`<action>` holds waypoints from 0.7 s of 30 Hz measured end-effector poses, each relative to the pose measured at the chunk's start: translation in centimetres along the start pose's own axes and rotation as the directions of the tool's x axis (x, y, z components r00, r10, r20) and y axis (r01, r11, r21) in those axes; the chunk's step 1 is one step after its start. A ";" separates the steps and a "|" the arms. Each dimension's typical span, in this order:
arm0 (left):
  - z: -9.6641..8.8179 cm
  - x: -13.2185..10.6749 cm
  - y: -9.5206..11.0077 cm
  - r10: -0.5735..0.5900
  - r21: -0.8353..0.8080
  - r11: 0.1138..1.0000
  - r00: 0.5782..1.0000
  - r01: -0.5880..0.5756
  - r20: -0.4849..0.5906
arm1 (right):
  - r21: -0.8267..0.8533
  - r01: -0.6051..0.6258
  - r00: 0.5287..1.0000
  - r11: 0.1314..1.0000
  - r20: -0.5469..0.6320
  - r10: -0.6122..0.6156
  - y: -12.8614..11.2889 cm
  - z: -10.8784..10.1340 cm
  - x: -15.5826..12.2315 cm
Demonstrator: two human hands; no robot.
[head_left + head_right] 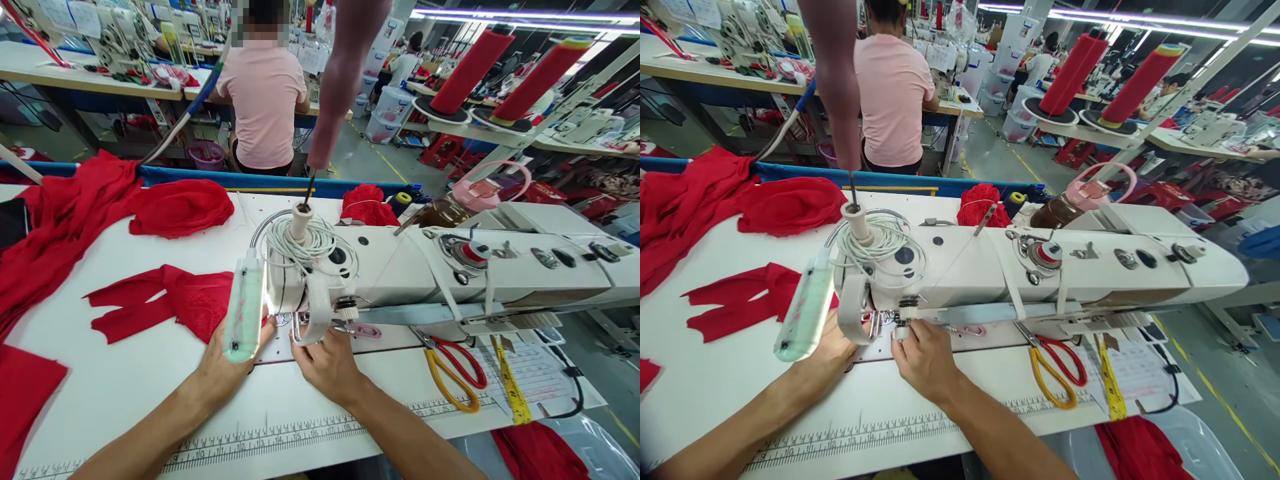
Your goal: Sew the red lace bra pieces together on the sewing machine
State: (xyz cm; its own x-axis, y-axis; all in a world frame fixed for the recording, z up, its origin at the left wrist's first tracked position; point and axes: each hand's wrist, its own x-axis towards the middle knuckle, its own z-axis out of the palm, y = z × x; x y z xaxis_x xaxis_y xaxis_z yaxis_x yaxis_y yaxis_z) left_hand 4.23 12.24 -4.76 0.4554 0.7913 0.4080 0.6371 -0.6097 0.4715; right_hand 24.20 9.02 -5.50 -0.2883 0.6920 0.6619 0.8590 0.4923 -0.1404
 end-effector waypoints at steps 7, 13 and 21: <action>0.5 -1.0 -0.7 0.126 0.184 0.975 0.992 -0.122 -0.013 | -0.035 0.013 1.000 0.999 -0.012 -0.013 -0.1 -0.1 0.2; 0.0 -1.6 -0.7 0.141 0.208 0.969 0.990 -0.133 -0.024 | -0.032 0.007 1.000 0.999 -0.022 -0.008 -0.2 -0.1 0.2; -0.6 -1.3 -0.7 0.178 0.236 0.953 0.982 -0.189 0.066 | -0.005 0.012 1.000 1.000 -0.026 -0.012 -0.2 -0.3 0.4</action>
State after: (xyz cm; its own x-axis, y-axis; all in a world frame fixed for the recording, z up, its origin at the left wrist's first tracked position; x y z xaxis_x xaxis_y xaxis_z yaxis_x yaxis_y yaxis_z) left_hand 2.87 11.64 -5.17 0.6016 0.6713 0.4329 0.6681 -0.7199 0.1878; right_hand 24.03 9.06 -5.02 -0.2877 0.6720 0.6824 0.8575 0.4981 -0.1290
